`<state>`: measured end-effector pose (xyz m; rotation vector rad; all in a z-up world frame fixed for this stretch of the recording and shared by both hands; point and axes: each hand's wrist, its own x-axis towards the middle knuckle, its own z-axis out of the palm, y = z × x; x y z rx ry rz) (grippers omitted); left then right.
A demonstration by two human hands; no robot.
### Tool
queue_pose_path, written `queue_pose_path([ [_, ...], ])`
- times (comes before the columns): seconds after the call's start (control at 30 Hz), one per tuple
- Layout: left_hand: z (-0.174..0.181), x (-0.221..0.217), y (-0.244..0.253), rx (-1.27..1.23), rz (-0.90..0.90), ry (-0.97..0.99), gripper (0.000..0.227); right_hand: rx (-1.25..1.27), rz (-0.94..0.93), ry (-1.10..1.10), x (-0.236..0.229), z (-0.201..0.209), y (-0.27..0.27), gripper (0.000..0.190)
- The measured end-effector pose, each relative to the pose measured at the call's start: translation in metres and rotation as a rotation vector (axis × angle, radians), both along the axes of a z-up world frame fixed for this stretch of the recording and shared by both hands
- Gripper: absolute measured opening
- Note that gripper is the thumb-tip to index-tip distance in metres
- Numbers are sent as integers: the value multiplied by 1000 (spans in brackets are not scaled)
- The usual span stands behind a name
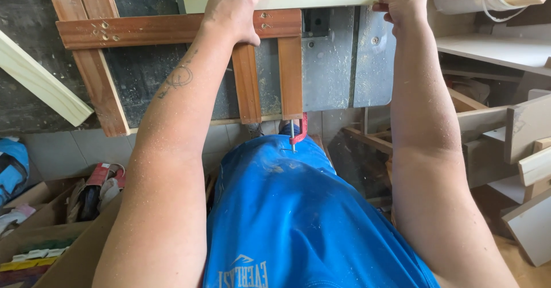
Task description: Measuring and marking wooden boards for processing in a workshop
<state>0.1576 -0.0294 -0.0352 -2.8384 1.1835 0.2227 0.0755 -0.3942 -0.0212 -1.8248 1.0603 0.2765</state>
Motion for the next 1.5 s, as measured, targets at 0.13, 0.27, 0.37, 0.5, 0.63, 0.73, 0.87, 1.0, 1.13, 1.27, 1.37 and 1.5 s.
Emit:
queue_pose_path([
  [0.13,-7,4,0,-1,-22,-63,137,12,-8,-4,3,5,3,16],
  [0.27,-4,8,-1,6,-24,-42,138,30,-21,-67,3,-5,-3,17],
  [0.37,-4,10,-1,-2,-21,-46,136,-34,16,49,5,11,5,12],
  [0.5,-6,13,-1,14,-24,-73,136,16,-28,-44,11,-20,-10,15],
  [0.63,-10,20,-1,8,-26,-67,132,13,-50,-50,15,-15,-6,15],
  [0.73,-16,33,-1,-29,-34,-58,128,15,-61,-51,19,-10,-5,14],
  [0.87,-13,46,-1,-55,-40,-2,126,16,-57,-34,19,1,-3,16],
  [1.0,0,43,-3,-41,-20,53,134,27,-72,-77,15,-12,-16,15],
  [1.13,20,32,-7,15,30,134,135,17,-41,-90,5,-4,-22,14],
  [1.27,52,9,-12,97,137,363,132,10,-29,-56,-14,-4,-30,11],
  [1.37,47,-14,-6,79,113,309,130,47,-33,-64,-33,-9,-37,10],
  [1.5,49,-49,-1,80,123,334,129,40,-11,-49,-61,-9,-34,12],
])
